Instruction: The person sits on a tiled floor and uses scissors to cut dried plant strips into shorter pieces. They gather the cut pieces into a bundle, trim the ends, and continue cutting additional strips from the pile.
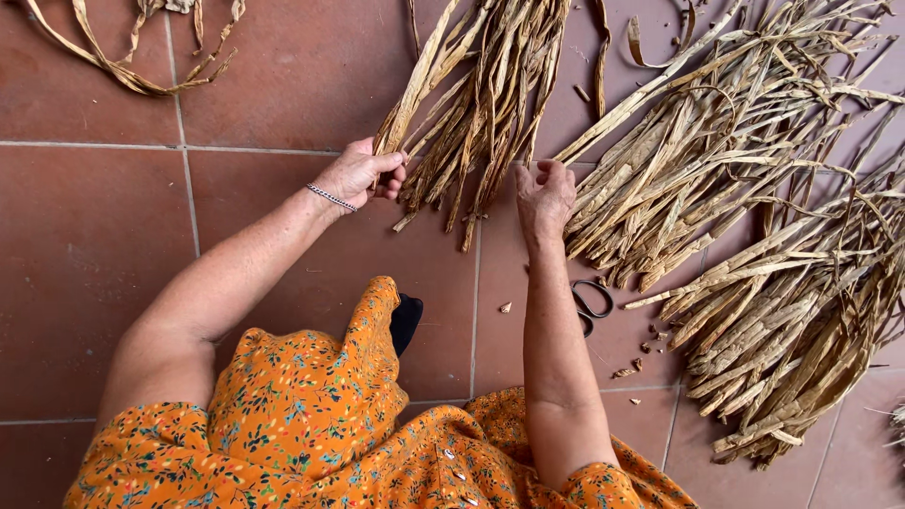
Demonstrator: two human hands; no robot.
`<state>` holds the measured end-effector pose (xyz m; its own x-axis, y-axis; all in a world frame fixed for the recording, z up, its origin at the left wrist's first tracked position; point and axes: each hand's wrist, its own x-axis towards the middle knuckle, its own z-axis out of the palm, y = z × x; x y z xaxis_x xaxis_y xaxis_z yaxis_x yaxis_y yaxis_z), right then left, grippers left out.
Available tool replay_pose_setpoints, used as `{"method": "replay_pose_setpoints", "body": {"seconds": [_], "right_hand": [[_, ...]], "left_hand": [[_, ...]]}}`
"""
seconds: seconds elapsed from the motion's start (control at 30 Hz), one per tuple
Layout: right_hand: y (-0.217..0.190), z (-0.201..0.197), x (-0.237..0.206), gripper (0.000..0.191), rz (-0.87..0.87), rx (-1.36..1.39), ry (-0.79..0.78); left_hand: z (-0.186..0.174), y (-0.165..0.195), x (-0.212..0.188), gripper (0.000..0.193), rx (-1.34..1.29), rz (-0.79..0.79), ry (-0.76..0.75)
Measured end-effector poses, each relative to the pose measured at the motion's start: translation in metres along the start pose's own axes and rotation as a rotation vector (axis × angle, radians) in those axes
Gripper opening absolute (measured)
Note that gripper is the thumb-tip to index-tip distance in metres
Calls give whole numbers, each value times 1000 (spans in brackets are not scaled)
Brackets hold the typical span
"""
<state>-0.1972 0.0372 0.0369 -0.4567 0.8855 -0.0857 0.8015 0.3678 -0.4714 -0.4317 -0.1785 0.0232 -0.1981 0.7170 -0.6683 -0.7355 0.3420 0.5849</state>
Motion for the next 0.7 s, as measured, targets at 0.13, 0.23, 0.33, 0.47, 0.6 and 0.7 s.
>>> {"method": "replay_pose_setpoints", "body": {"seconds": [0.13,0.23,0.33,0.47,0.6,0.7], "right_hand": [[5,-2,1,12,290,272,-213],[8,-12,-2,12,481,894,-302],[5,-24,-20,13,575,1633,-339],[-17,-30,-47,20,670,2076,-418],[-61,-7,-64,16,268,1192,-371],[-89,9,-79,16,64,870,-331]], "left_hand": [[7,0,0,11,-11,10,-12],[5,5,-4,17,30,4,-12],[6,10,-9,15,37,4,1],[17,8,-11,17,-19,-1,-20],[26,0,-11,24,-32,-18,-94],[27,-6,-12,23,-49,1,-148]]}}
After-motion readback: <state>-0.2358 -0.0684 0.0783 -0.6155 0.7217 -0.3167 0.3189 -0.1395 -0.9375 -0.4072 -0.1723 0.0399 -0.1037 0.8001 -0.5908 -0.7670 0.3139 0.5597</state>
